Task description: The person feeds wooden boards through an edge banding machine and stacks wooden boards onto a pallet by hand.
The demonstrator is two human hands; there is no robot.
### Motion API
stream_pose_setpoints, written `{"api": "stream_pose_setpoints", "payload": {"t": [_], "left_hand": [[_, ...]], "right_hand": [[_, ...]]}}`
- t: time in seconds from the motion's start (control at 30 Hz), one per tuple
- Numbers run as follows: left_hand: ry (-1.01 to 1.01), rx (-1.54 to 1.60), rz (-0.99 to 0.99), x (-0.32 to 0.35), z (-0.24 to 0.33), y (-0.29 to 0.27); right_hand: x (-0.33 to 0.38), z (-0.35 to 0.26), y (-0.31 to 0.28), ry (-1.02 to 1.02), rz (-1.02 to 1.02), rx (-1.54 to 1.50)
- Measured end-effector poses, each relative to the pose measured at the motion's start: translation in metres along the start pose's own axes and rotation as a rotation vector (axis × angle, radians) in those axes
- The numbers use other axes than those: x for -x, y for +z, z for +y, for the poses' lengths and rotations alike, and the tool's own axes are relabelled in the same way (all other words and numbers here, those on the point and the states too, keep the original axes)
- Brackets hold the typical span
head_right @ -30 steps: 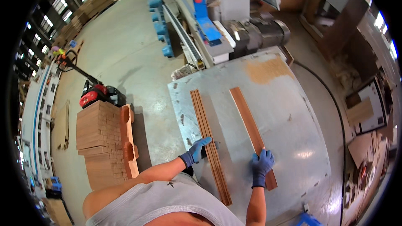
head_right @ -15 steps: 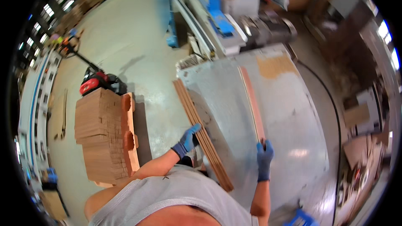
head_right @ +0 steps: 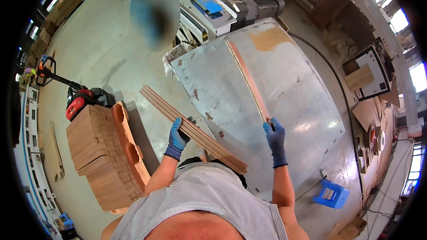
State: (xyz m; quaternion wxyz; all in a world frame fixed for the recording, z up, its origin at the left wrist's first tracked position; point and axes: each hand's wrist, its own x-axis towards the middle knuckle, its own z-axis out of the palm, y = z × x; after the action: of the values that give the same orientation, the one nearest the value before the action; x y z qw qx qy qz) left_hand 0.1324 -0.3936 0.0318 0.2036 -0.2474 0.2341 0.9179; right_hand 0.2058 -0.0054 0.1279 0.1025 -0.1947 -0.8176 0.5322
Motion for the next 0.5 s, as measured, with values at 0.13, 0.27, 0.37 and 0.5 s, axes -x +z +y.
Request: {"api": "stream_pose_setpoints", "payload": {"t": [0.13,0.27,0.37,0.5], "left_hand": [[0.097,-0.002,0.013,0.013,0.017,-0.005],[0.184,0.068,0.033,0.03,0.031,-0.02],[0.235,0.187,0.043,0.044,0.033,-0.038],[0.376,0.176,0.105,0.063,0.027,-0.035]], "right_hand": [[0.018,-0.02,0.006,0.059,-0.043,-0.015],[0.021,-0.017,0.014,0.048,-0.063,-0.057],[0.019,-0.022,0.016,0.047,-0.116,-0.009],[0.002,0.027,0.012,-0.236,0.076,0.285]]}}
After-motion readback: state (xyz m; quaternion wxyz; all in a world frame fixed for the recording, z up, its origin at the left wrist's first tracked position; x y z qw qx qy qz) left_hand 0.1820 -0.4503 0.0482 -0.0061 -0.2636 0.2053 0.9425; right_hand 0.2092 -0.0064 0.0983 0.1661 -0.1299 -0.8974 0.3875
